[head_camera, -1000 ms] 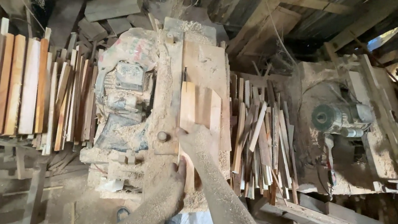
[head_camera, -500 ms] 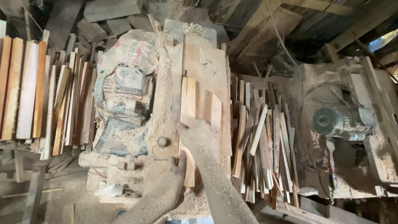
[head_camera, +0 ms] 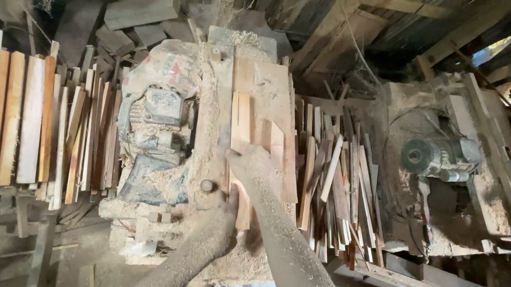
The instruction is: Feeding thin wooden strips into a woodworking machine for processing, likely planing or sanding.
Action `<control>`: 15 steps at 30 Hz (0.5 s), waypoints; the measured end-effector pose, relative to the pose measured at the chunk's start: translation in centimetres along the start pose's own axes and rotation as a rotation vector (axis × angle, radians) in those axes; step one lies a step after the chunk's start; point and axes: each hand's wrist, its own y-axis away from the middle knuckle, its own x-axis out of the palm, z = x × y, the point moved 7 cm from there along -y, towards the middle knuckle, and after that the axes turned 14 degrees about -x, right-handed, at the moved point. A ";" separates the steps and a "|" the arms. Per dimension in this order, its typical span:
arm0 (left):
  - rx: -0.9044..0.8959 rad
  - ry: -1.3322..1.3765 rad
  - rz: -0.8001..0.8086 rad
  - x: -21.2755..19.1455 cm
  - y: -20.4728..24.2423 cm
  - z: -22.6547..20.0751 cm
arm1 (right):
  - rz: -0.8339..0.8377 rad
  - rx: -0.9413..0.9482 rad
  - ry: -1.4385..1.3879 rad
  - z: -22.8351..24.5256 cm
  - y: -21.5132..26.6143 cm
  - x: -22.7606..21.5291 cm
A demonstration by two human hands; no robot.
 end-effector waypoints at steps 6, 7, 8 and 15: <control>-0.140 0.416 0.108 -1.1 -1.5 1.5 | -0.031 -0.003 0.013 1.3 -0.1 -1.2; -0.269 0.602 0.213 -1.7 -1.8 2.3 | -0.051 -0.037 0.037 1.5 -0.2 -1.3; -0.394 0.786 0.323 -2.1 -1.7 2.8 | -0.071 -0.066 0.060 1.6 0.0 -1.4; -0.180 0.418 0.346 -0.4 -2.5 1.2 | 0.035 -0.043 0.094 -3.2 1.8 2.4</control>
